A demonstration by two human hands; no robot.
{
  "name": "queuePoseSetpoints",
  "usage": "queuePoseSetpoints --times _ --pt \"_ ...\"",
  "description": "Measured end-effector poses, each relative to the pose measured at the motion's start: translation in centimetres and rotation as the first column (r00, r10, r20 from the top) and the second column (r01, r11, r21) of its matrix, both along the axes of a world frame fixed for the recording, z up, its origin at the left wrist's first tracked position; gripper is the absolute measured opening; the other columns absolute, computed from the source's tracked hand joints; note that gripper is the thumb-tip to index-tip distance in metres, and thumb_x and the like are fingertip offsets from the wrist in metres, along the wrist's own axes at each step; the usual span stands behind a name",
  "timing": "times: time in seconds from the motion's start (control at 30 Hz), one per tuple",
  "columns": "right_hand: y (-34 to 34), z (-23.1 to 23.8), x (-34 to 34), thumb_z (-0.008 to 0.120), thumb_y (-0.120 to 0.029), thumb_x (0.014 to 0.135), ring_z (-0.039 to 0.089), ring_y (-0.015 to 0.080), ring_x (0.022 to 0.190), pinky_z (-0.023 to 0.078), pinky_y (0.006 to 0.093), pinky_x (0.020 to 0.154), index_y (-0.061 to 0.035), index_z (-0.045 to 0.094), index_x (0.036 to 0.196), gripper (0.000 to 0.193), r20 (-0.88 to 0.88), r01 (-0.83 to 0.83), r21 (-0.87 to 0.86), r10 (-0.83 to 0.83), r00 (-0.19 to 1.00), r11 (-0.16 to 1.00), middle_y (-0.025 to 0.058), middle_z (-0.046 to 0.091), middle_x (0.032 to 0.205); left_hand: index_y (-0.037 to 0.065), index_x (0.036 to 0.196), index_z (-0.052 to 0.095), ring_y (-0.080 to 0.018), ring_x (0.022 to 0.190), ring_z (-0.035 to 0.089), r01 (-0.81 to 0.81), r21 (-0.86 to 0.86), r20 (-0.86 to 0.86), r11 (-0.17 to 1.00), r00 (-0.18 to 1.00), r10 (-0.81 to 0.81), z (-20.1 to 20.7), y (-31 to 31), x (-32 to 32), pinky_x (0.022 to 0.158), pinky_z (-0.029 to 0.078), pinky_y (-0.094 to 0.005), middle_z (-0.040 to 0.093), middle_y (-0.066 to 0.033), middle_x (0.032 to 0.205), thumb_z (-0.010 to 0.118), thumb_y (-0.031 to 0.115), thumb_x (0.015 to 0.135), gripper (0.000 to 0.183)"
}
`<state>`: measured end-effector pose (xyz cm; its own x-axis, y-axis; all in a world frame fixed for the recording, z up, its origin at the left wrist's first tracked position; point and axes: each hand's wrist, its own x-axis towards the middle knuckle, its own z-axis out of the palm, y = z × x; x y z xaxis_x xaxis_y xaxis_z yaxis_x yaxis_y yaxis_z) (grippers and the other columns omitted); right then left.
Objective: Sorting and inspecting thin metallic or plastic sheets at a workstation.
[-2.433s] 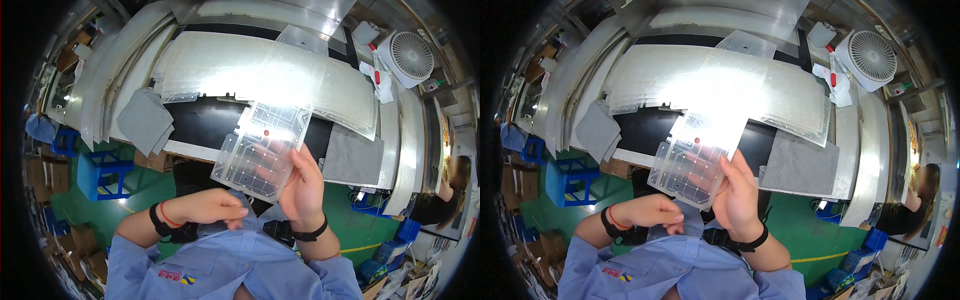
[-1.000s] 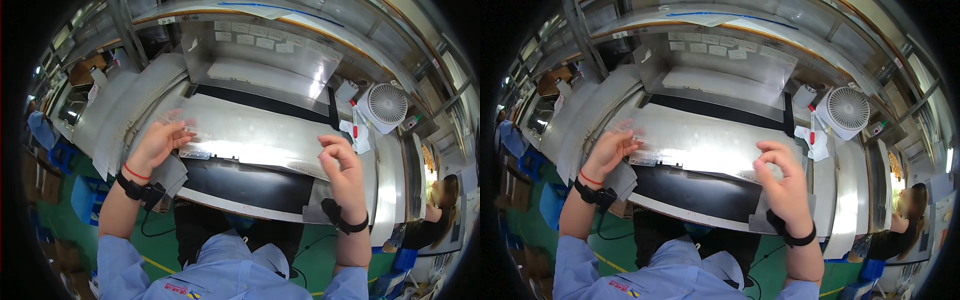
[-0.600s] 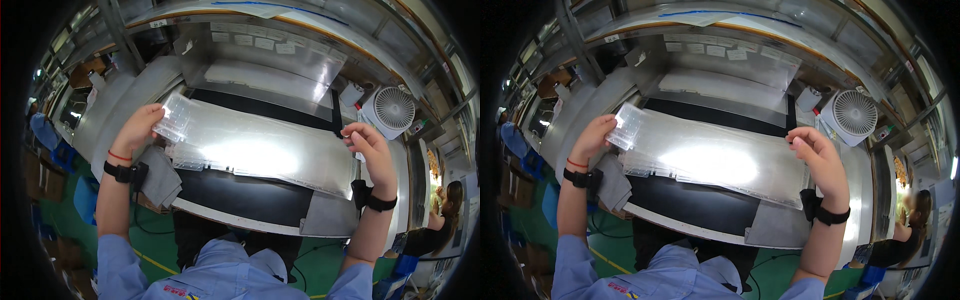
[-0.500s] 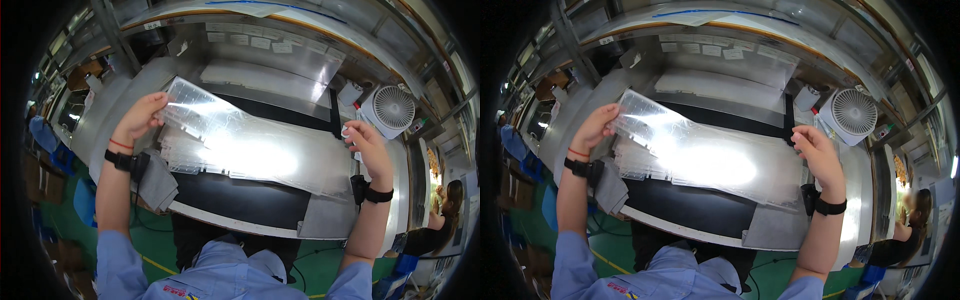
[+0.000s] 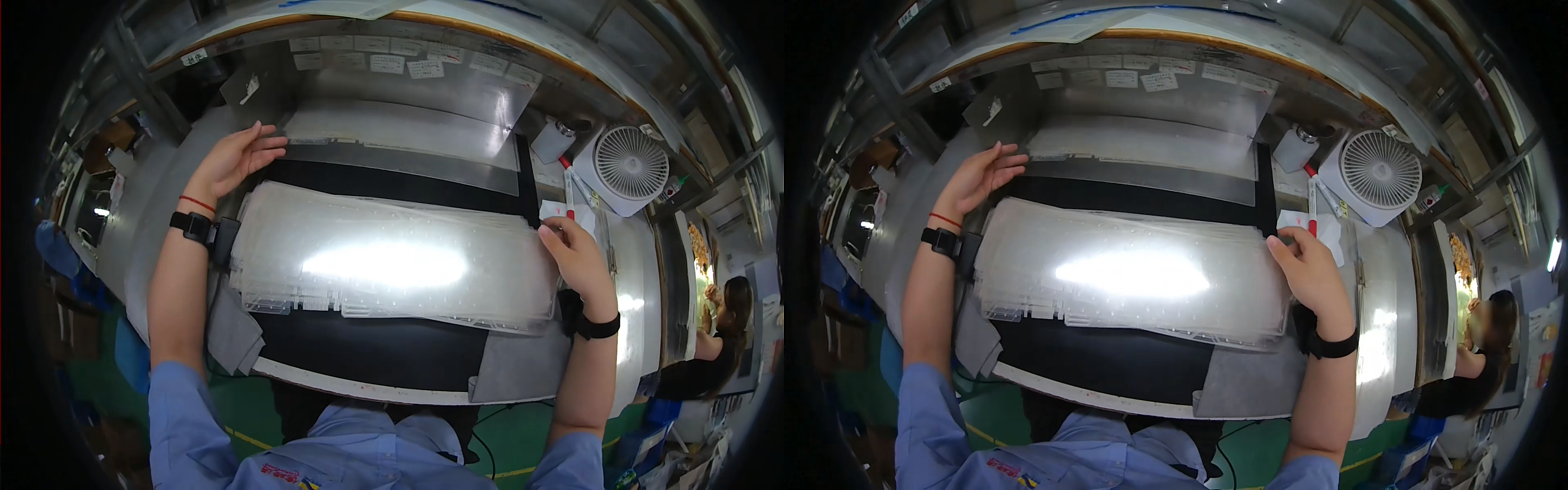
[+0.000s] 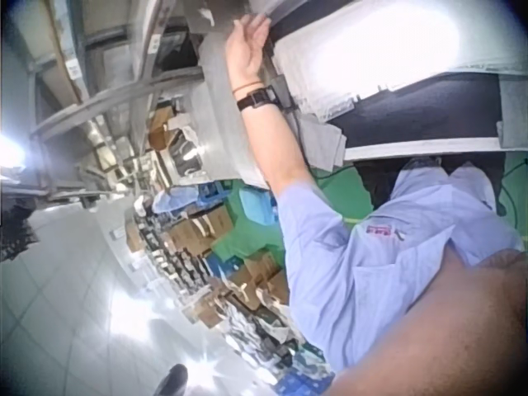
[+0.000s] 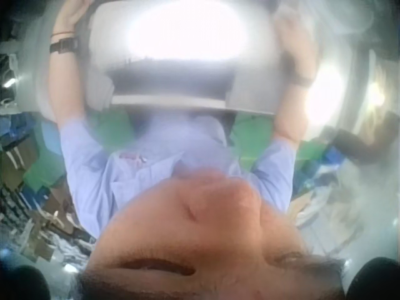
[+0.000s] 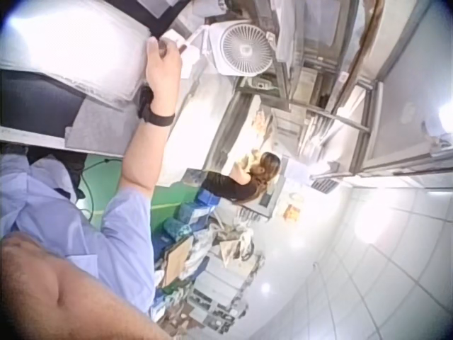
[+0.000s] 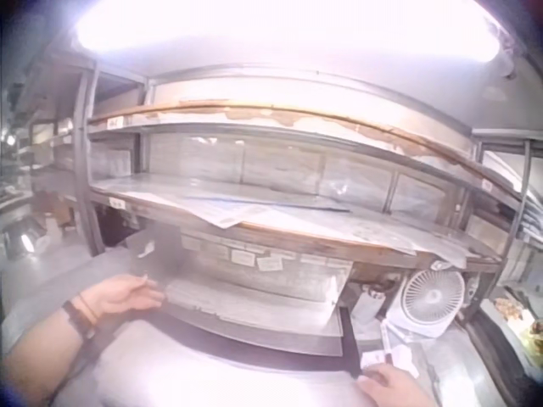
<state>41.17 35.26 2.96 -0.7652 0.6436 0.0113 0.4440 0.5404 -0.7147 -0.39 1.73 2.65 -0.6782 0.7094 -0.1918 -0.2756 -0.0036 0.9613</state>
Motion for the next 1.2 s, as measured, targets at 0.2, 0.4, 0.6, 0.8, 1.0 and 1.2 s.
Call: queuePoseSetpoints --times 0.2,0.4,0.6,0.8,1.0,1.2 --pt "0.2 0.8 0.8 0.066 -0.024 0.085 0.05 0.0078 0.067 0.04 0.0227 0.06 0.0008 0.062 0.102 0.03 0.065 -0.027 -0.047 0.03 0.997 0.999 0.0023 0.057 0.074 -0.001 0.13 0.046 -0.0193 0.101 0.062 0.06 -0.032 -0.065 0.998 0.996 -0.062 -0.5 -1.4 0.8 0.082 0.055 -0.0243 0.057 -0.0164 0.123 0.043 0.03 0.1 0.043" --pt "-1.3 1.7 0.0 0.065 -0.009 0.084 0.053 0.0055 0.078 0.042 0.0203 0.072 -0.0014 0.061 0.098 0.017 -0.231 -0.212 -0.354 0.134 0.964 0.911 -0.0016 0.06 0.085 -0.001 0.13 0.046 -0.0195 0.101 0.062 0.062 0.008 -0.099 0.998 0.993 -0.06 0.0 -2.4 1.1 0.084 0.053 -0.0261 0.058 -0.0161 0.12 0.043 0.028 0.1 0.042" --pt "-1.3 0.5 -0.7 0.064 -0.008 0.086 0.053 0.0052 0.079 0.042 0.0195 0.072 -0.001 0.061 0.099 0.016 -0.368 -0.144 -0.218 0.055 0.928 0.965 -0.0009 0.06 0.088 0.0 0.131 0.045 -0.018 0.101 0.061 0.117 -0.047 -0.145 0.992 0.982 -0.123 -0.1 -2.6 1.7 0.086 0.051 -0.0271 0.058 -0.0149 0.12 0.045 0.031 0.099 0.045" --pt "-1.5 0.0 -1.4 0.064 -0.006 0.085 0.055 0.0074 0.082 0.044 0.02 0.076 0.0009 0.057 0.112 0.028 -0.382 -0.138 -0.42 -0.037 0.923 0.897 0.0008 0.06 0.092 -0.001 0.13 0.046 -0.0138 0.1 0.06 0.329 -0.213 -0.225 0.92 0.9 -0.374 -0.4 -1.7 2.2 0.09 0.046 -0.0247 0.062 -0.0093 0.113 0.062 0.017 0.089 0.047" --pt "-1.7 -0.6 -1.6 0.064 -0.003 0.082 0.056 0.0108 0.085 0.045 0.0233 0.081 0.0012 0.053 0.125 0.045 -0.33 -0.233 -0.137 0.177 0.927 0.963 0.0015 0.06 0.093 0.001 0.125 0.049 -0.0078 0.091 0.06 0.226 -0.048 -0.269 0.973 0.935 -0.23 -0.4 -1.5 1.9 0.085 0.046 -0.0221 0.063 -0.0007 0.097 0.067 0.007 0.084 0.045" --pt "-1.5 -0.1 -1.5 0.065 -0.004 0.084 0.055 0.0084 0.083 0.044 0.0218 0.079 0.0001 0.059 0.11 0.027 -0.257 -0.152 -0.326 0.068 0.964 0.933 0.0009 0.06 0.092 0.001 0.124 0.05 -0.0039 0.074 0.053 0.172 0.026 -0.236 0.985 0.958 -0.161 -0.3 -1.4 2.4 0.066 0.045 -0.0167 0.061 0.0009 0.09 0.063 0.008 0.088 0.04"
